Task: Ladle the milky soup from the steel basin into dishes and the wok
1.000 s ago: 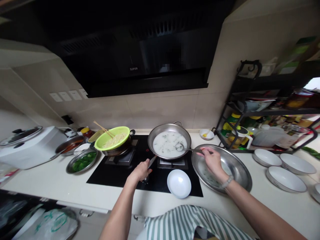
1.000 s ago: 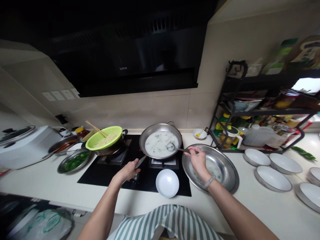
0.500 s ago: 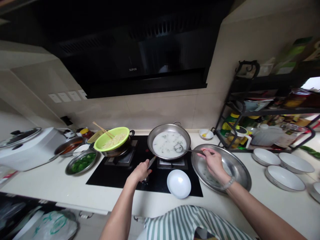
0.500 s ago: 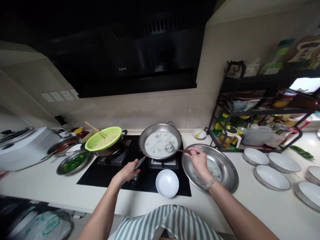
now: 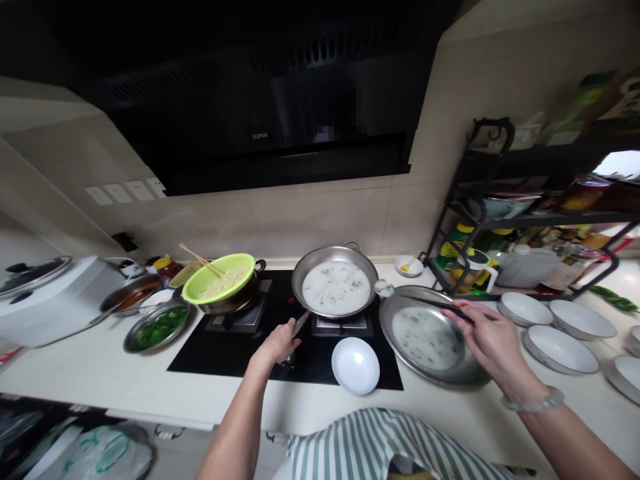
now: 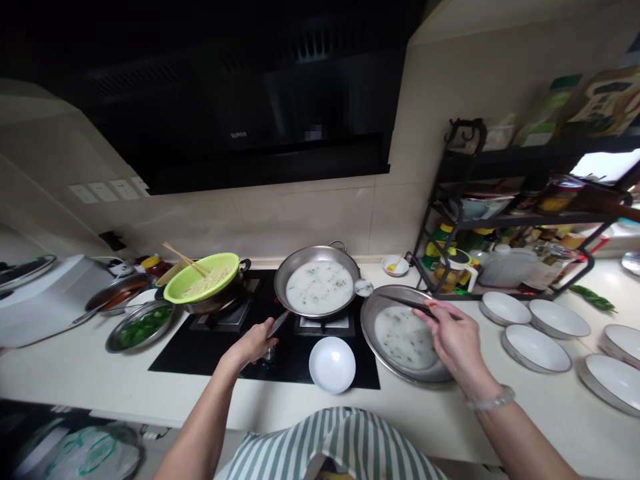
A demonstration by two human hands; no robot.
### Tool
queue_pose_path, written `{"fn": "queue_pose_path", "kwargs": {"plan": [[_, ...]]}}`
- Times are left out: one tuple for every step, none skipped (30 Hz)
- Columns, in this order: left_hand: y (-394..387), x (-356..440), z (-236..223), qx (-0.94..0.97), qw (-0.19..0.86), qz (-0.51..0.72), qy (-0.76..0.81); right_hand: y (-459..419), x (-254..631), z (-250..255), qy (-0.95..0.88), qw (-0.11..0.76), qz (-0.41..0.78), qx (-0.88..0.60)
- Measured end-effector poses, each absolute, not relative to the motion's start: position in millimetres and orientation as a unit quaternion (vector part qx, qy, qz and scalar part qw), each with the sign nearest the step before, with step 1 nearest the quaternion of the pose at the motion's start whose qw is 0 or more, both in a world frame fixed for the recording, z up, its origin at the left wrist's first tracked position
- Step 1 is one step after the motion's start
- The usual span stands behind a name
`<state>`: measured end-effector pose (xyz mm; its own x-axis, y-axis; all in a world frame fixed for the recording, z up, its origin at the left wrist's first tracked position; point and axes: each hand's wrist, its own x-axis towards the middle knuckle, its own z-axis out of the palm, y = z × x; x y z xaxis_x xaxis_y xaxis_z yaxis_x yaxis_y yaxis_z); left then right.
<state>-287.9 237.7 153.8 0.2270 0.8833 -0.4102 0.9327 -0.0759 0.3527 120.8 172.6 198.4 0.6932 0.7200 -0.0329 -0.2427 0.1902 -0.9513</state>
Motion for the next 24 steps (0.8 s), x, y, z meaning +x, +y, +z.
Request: {"fn": "queue_pose_path", "kwargs": {"plan": [[237.9,-288.1,153.4,0.734,0.274,-0.043,0.620,166.9,127.5,195.5,-0.210,0.740,0.315,-0.556],[238.0,-288.1,153.2,0.736,0.270,-0.042,0.619,161.3,133.7,191.5,-0.202,0.738,0.305,-0.567],[238.2,-288.1,153.1,0.738,0.266,-0.041,0.618,155.6,139.4,186.4,-0.196,0.735,0.293,-0.579],[238.2,-287.9,153.3,0.740,0.263,-0.041,0.618,149.9,144.7,180.4,-0.196,0.726,0.279,-0.597],[238.2,-287.7,153.8,0.741,0.260,-0.041,0.618,144.0,149.5,173.9,-0.206,0.707,0.262,-0.623],[238.1,-287.3,154.4,0.741,0.259,-0.043,0.619,138.0,154.2,166.9,-0.229,0.676,0.242,-0.657],[237.9,-286.9,155.3,0.740,0.259,-0.046,0.620,132.0,158.6,159.6,-0.273,0.629,0.219,-0.694],[237.7,-286.4,156.2,0.738,0.259,-0.049,0.621,126.0,162.8,152.1,-0.327,0.581,0.189,-0.721],[237.4,-286.1,157.0,0.737,0.260,-0.051,0.623,120.3,166.9,144.5,-0.391,0.543,0.155,-0.727],[237.1,-285.7,157.8,0.735,0.260,-0.053,0.624,115.0,170.8,137.0,-0.461,0.514,0.118,-0.714],[236.8,-285.5,158.4,0.735,0.260,-0.053,0.624,110.4,174.3,129.9,-0.533,0.491,0.076,-0.685],[236.6,-285.3,158.8,0.736,0.261,-0.052,0.623,106.4,177.2,123.5,-0.601,0.470,0.034,-0.646],[236.5,-285.2,158.9,0.735,0.263,-0.050,0.622,103.2,179.3,118.4,-0.660,0.449,-0.003,-0.602],[236.4,-285.1,158.9,0.735,0.266,-0.048,0.622,100.7,180.5,115.0,-0.705,0.430,-0.034,-0.563],[236.4,-285.1,158.7,0.734,0.268,-0.047,0.622,99.1,180.5,113.8,-0.733,0.417,-0.055,-0.534],[236.5,-285.1,158.5,0.733,0.269,-0.047,0.623,98.1,179.3,115.1,-0.744,0.414,-0.068,-0.520],[236.7,-285.1,158.3,0.733,0.270,-0.047,0.623,98.0,176.6,118.9,-0.738,0.423,-0.070,-0.521],[236.9,-285.1,158.0,0.732,0.270,-0.048,0.624,98.6,172.7,125.2,-0.715,0.443,-0.062,-0.538],[237.2,-285.1,157.8,0.732,0.270,-0.049,0.624,100.1,167.5,133.5,-0.674,0.473,-0.049,-0.565],[237.3,-285.1,157.6,0.731,0.270,-0.050,0.624,102.5,161.3,143.1,-0.622,0.506,-0.022,-0.597],[237.5,-285.1,157.5,0.731,0.271,-0.051,0.624,105.9,154.3,153.2,-0.557,0.541,0.008,-0.630],[237.5,-285.1,157.4,0.731,0.272,-0.050,0.624,110.2,146.7,163.2,-0.482,0.575,0.037,-0.660],[237.5,-285.2,157.3,0.731,0.273,-0.049,0.624,115.5,138.8,172.3,-0.419,0.603,0.076,-0.675],[237.5,-285.3,157.3,0.730,0.275,-0.048,0.624,121.6,130.7,180.0,-0.379,0.626,0.117,-0.671]]}}
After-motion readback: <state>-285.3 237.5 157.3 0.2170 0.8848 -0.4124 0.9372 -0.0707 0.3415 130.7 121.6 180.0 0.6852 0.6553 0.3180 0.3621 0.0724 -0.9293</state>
